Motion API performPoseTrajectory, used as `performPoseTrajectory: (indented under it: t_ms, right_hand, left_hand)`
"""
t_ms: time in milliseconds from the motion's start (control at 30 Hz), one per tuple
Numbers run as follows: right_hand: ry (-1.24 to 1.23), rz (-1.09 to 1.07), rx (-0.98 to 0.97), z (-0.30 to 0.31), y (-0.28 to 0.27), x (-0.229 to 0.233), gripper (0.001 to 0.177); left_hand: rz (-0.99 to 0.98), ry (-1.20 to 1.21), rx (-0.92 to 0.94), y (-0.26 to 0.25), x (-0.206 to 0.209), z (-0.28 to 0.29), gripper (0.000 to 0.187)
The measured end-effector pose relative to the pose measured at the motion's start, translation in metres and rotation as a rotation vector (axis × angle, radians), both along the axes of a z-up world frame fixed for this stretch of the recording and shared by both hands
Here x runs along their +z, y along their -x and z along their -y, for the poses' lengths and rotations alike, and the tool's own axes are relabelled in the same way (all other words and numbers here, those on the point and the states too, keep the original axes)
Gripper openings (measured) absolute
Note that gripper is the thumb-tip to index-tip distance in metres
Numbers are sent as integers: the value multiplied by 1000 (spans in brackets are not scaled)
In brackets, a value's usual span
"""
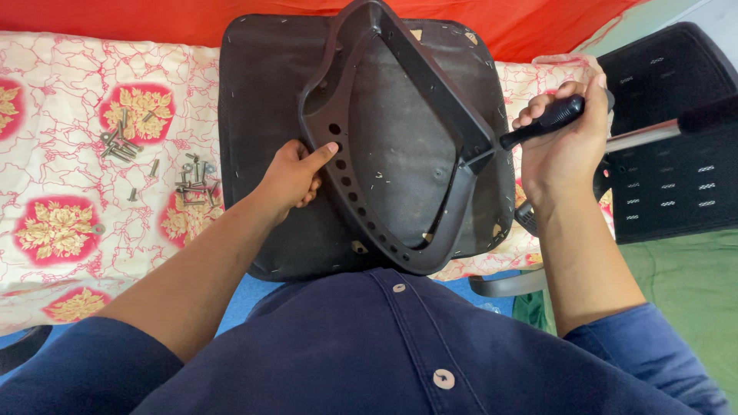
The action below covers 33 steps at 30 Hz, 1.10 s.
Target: The person uses a screwdriver to tighten screws into a black plastic chair frame resting on a table. The person holds the frame with one hand and turns the screwdriver with the other, working on multiple screw holes along the frame edge.
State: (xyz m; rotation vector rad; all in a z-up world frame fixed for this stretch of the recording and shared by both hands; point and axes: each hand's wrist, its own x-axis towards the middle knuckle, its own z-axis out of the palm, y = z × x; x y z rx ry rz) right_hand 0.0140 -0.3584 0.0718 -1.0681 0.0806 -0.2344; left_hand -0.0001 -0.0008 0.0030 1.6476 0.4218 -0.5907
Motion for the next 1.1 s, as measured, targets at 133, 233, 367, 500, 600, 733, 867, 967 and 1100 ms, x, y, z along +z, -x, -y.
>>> performPoseTrajectory:
  t_ms: [133, 233, 367, 500, 600, 733, 867, 967, 1100]
  right_hand:
    - [-4, 3, 5, 1, 2, 7, 38]
    - [7, 16, 23, 2, 2, 11, 38]
    - [6, 28, 20, 2, 1, 11, 39]
    - [30, 25, 14, 2, 1, 5, 38]
    - [-35, -17, -7, 0, 0, -1, 35]
    - [-6, -22, -19, -3, 0, 1, 38]
    - [48, -49, -8, -11, 2, 7, 34]
    - [158, -29, 30, -15, 3, 11, 32]
    - [309, 3, 87, -12, 2, 13, 44]
  left_hand:
    - [-19, -22, -20, 0, 2, 0, 45]
    - [-21, -10, -14, 0, 3, 0, 45]
    - [-15, -14, -10, -1, 2, 0, 48]
    - [3, -5, -9, 1, 0, -1, 48]
    - [-8, -5, 0, -1, -2, 0, 48]
    - [1, 4, -4, 0, -4, 0, 48]
    - [15, 0, -7, -1, -4, -1, 47]
    - [10, -3, -8, 0, -3, 0, 47]
    - [-5, -15, -18, 0, 0, 0, 47]
